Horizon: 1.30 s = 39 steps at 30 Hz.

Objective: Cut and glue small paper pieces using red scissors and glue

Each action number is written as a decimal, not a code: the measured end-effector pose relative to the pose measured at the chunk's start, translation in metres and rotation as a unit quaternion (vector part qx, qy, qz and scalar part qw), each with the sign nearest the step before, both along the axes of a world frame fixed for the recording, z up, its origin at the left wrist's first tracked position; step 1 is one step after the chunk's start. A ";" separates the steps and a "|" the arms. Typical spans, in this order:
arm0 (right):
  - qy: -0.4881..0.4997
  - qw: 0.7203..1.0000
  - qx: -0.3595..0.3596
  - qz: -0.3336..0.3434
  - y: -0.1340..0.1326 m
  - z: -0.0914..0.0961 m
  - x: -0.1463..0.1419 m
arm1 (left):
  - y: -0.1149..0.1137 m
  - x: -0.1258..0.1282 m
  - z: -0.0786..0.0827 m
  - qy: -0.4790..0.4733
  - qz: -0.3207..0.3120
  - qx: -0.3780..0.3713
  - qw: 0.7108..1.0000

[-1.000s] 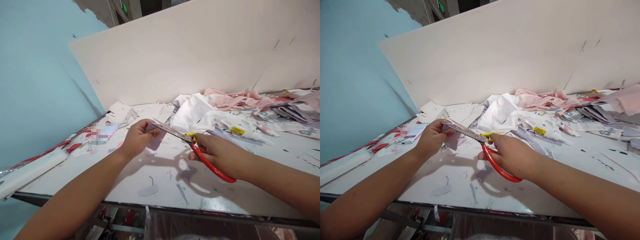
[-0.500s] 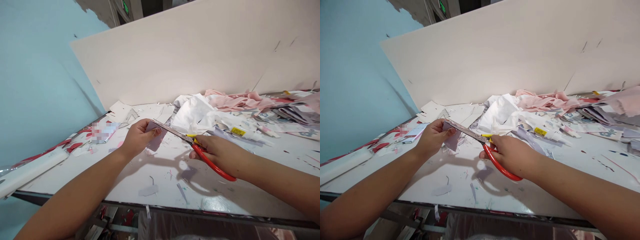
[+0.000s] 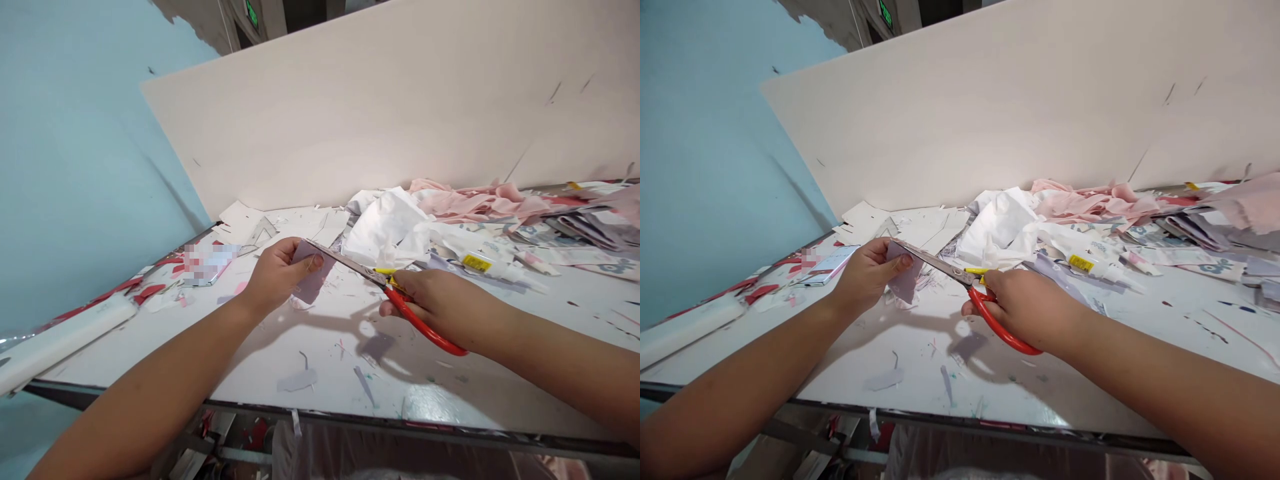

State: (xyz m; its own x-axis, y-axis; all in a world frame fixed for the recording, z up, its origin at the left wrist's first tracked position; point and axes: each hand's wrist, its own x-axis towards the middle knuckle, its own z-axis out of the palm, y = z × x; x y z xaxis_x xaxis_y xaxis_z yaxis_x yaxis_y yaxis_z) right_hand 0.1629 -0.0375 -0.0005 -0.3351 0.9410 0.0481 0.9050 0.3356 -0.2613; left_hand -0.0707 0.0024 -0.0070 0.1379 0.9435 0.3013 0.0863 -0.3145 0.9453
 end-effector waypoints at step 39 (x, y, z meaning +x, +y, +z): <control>-0.026 0.998 0.059 0.008 -0.004 -0.008 -0.003 | -0.011 0.012 0.001 0.048 0.007 -0.023 0.999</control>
State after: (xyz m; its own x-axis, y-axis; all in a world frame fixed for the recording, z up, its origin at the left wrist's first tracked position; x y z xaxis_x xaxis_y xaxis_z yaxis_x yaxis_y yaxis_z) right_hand 0.1602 -0.0415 -0.0088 -0.3540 0.9246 0.1407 0.9109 0.3750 -0.1724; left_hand -0.0591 -0.0082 -0.0060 0.1501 0.9583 0.2432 0.1821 -0.2686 0.9459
